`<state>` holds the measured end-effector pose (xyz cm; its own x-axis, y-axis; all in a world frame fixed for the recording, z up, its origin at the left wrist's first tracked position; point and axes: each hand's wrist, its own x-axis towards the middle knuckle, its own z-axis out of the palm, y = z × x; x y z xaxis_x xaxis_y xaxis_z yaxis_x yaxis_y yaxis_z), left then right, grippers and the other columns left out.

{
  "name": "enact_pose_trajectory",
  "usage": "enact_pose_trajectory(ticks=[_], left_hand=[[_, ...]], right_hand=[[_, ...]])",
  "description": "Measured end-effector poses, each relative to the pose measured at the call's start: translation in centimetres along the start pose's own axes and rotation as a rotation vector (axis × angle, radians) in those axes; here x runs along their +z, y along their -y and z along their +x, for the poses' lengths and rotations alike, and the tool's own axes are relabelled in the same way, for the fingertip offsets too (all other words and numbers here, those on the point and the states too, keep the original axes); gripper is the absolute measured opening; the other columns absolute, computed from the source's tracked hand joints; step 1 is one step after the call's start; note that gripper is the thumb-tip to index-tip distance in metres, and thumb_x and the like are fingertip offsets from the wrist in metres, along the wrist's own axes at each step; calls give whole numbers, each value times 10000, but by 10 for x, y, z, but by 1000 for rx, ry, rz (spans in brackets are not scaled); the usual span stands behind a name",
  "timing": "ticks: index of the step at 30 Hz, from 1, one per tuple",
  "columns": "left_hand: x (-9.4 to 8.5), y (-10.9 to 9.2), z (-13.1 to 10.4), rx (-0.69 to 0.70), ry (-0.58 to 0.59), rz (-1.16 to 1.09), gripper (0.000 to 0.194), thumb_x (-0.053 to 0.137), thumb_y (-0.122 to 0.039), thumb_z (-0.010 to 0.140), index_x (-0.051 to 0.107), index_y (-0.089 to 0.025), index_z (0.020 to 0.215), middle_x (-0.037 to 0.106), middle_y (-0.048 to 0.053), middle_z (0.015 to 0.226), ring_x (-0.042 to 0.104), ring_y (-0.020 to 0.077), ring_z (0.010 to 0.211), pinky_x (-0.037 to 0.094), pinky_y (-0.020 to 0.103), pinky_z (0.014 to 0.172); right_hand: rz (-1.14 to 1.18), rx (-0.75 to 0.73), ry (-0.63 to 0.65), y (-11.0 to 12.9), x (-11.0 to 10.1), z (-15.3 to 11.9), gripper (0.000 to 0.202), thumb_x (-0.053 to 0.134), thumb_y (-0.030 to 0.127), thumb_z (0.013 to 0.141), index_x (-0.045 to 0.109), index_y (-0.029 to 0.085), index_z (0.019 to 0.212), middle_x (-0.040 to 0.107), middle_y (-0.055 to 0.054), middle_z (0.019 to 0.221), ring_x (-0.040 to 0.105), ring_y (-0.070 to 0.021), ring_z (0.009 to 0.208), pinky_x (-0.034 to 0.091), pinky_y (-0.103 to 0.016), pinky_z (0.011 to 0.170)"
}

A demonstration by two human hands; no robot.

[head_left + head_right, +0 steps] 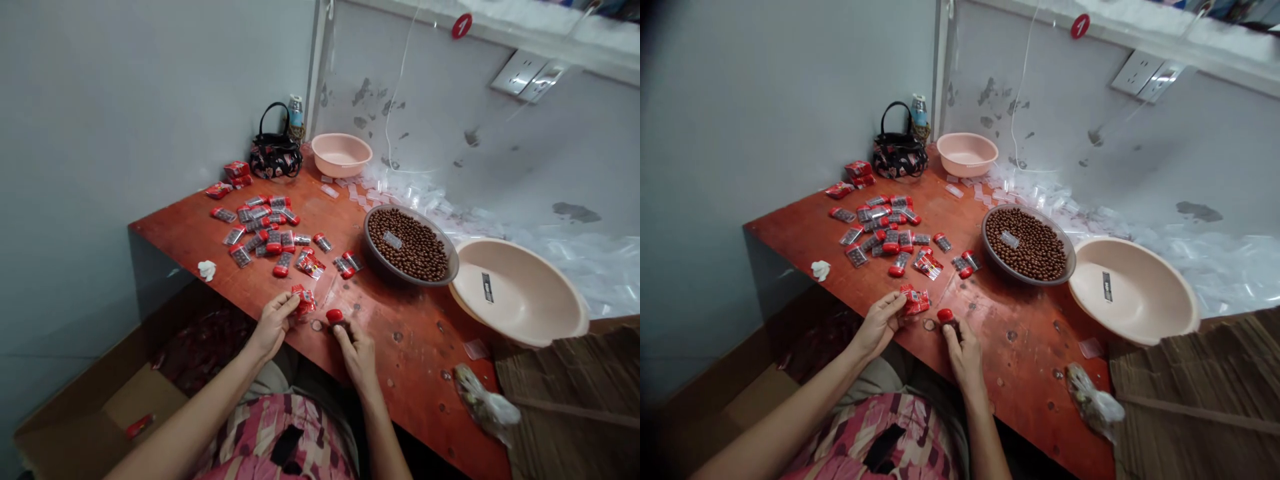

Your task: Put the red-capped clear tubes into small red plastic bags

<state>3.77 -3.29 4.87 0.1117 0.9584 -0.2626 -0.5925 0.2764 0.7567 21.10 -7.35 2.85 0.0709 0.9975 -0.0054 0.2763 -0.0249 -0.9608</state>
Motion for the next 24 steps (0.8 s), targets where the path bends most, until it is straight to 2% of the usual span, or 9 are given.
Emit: enact_pose_trajectory(ticks=[2,4,6,8,11,13,16,20,24], left_hand=[[3,2,-2,1,20,15,148,608,-280,697,578,-138,726,585,2,685,549,99,595,469,233,574],[6,5,-3,1,39,61,134,618,-258,686,587,-142,746,599,4,691,560,106,594,473,245,593],[9,9,-4,-6,73,129,138,624,-246,671,591,-145,759,605,5,689,569,121,600,477,272,623],[12,10,-4,-1,124,228,147,625,-238,657,597,-142,765,605,12,701,570,134,624,473,287,646],[18,7,-4,32,201,396,137,616,-205,641,605,-144,762,602,12,702,559,136,649,458,265,647],[20,6,-4,44,223,449,148,607,-189,635,608,-150,778,610,12,702,563,138,652,453,254,633],[15,8,-5,-16,200,467,168,598,-205,638,611,-145,795,625,18,649,574,141,573,456,253,556],[1,12,-8,-87,77,486,144,611,-246,637,613,-133,727,622,25,593,572,143,503,459,258,501],[1,5,-7,-18,82,406,327,608,-279,658,602,-148,957,646,82,876,607,192,725,481,303,631]], right_hand=[[-256,-116,-100,-1,-10,8,234,558,297,742,618,214,952,609,-74,1000,495,-244,984,339,-419,876],[-332,-170,-145,3,-16,16,291,587,288,717,604,206,996,564,-95,1104,432,-266,1072,269,-464,932],[-232,-163,-139,14,-18,23,353,573,292,732,557,208,1074,532,-100,1153,429,-254,1086,300,-448,922],[-25,-125,-29,29,-16,28,357,528,296,770,515,227,1120,535,-84,1144,473,-222,1044,382,-389,858],[208,-79,231,48,-10,36,335,552,273,753,532,228,1085,594,-47,1005,546,-175,887,446,-301,733],[269,-41,300,53,-7,41,267,596,249,712,586,204,975,611,-13,832,555,-142,733,449,-262,649],[343,7,236,50,-6,48,129,628,218,669,615,172,788,580,19,672,521,-108,594,427,-230,576],[436,40,115,43,-10,54,121,642,209,647,592,167,749,563,35,626,497,-90,531,400,-204,510],[470,83,138,42,-11,57,153,662,199,622,582,167,749,548,49,583,469,-74,488,379,-189,480]])
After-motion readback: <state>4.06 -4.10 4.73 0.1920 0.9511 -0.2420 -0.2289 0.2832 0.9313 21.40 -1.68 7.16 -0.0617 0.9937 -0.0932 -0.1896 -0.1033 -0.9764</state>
